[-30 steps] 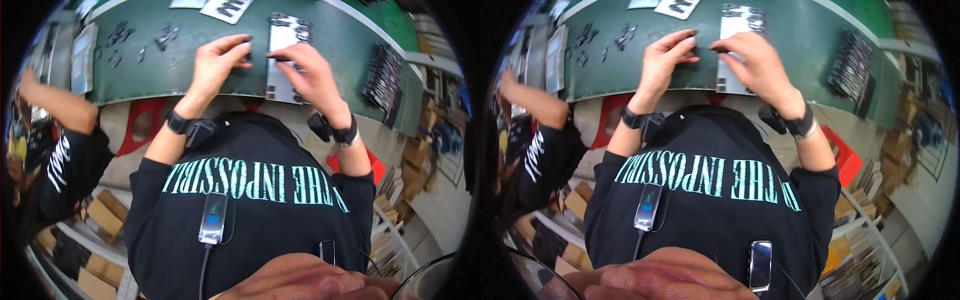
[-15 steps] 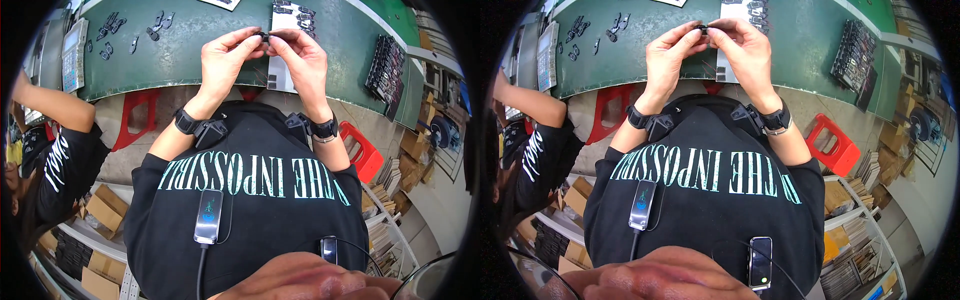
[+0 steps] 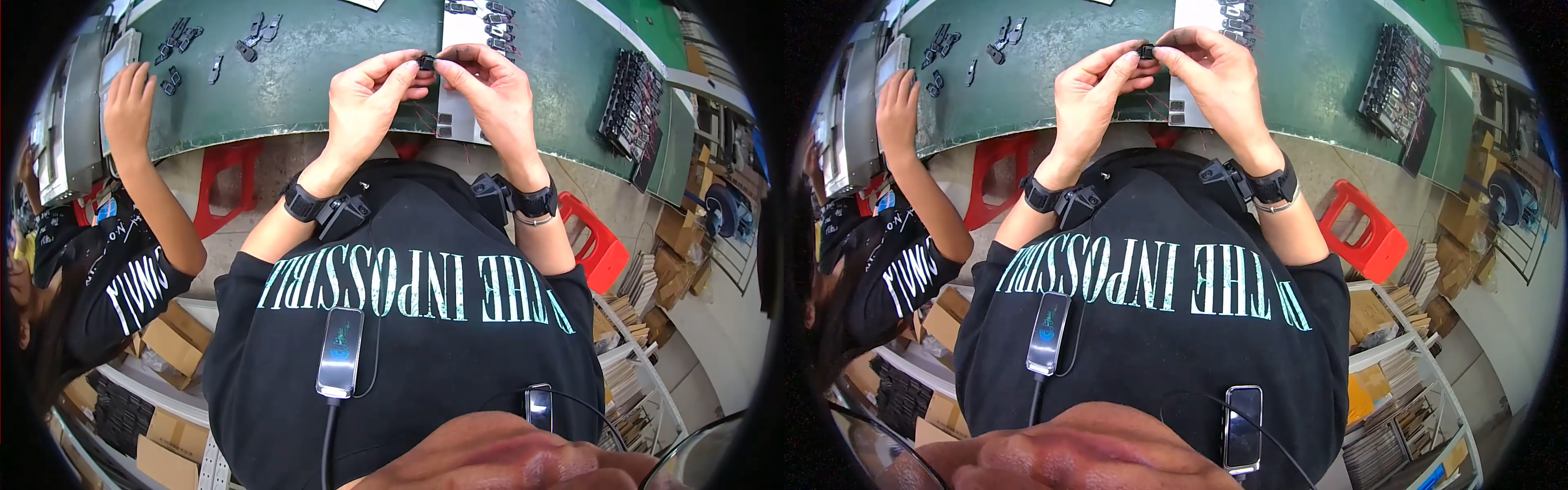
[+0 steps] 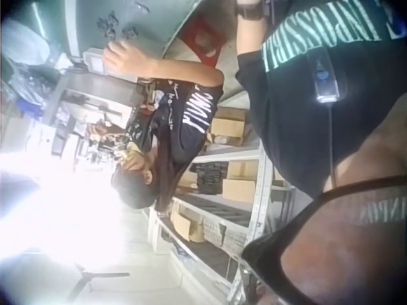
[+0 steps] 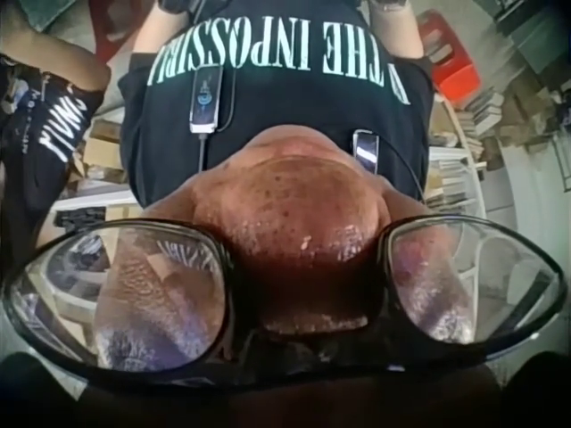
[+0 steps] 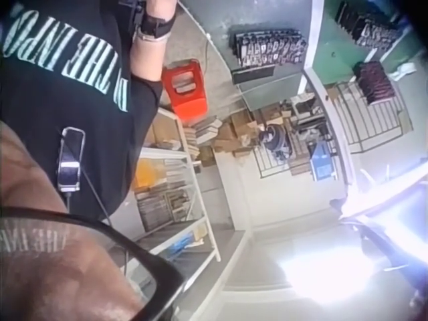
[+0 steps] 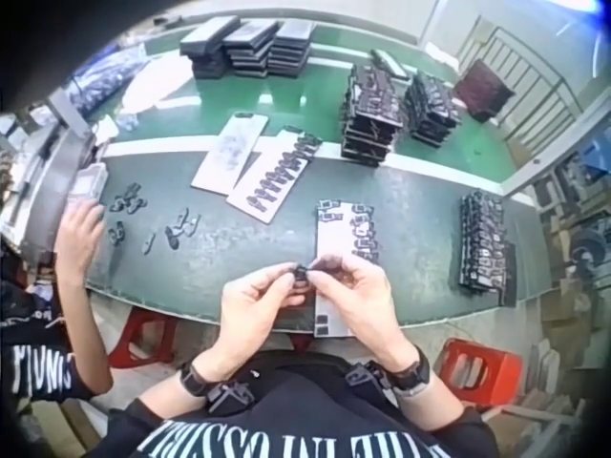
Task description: The person picks up a speaker, presses it against a small black component, and aligns the assembly onto a white board. This process is repeated for several speakers, which are arranged in rows on the board.
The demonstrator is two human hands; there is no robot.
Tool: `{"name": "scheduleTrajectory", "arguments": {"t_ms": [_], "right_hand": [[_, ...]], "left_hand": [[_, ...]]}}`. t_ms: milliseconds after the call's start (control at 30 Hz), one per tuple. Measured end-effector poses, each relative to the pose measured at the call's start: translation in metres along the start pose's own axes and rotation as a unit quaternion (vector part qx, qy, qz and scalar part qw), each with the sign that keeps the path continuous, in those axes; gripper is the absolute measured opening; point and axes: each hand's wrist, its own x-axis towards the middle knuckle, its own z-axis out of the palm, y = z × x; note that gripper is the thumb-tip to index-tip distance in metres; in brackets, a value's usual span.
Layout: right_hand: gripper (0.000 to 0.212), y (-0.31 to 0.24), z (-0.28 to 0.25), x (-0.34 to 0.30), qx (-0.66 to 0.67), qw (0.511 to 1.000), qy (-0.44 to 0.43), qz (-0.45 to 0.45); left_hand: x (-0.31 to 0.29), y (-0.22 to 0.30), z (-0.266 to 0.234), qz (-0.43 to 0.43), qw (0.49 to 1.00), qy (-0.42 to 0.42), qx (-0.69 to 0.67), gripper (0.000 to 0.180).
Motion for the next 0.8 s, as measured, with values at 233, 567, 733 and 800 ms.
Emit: {"name": "scheduleTrajectory", "arguments": {"t_ms": [233, 567, 733, 800], "right_hand": [[0.015, 0.0, -0.004, 0.004, -0.067, 0.997, -0.028, -0.022], [0.018, 0.002, -0.013, 0.003, -0.063, 0.995, -0.073, -0.025], [0.018, -0.012, -0.016, -0.018, -0.162, 0.984, -0.042, -0.069], [0.019, -0.006, -0.02, -0.022, -0.173, 0.979, -0.044, -0.095]], "left_hand": [[-0.003, 0.004, -0.004, 0.019, 0.998, -0.006, 0.052, 0.026], [-0.003, 0.006, 0.004, 0.005, 0.996, -0.034, 0.085, 0.027], [-0.011, 0.0, 0.022, 0.026, 0.998, -0.022, 0.058, 0.024], [-0.015, -0.003, 0.025, 0.029, 0.998, -0.023, 0.053, 0.022]]}}
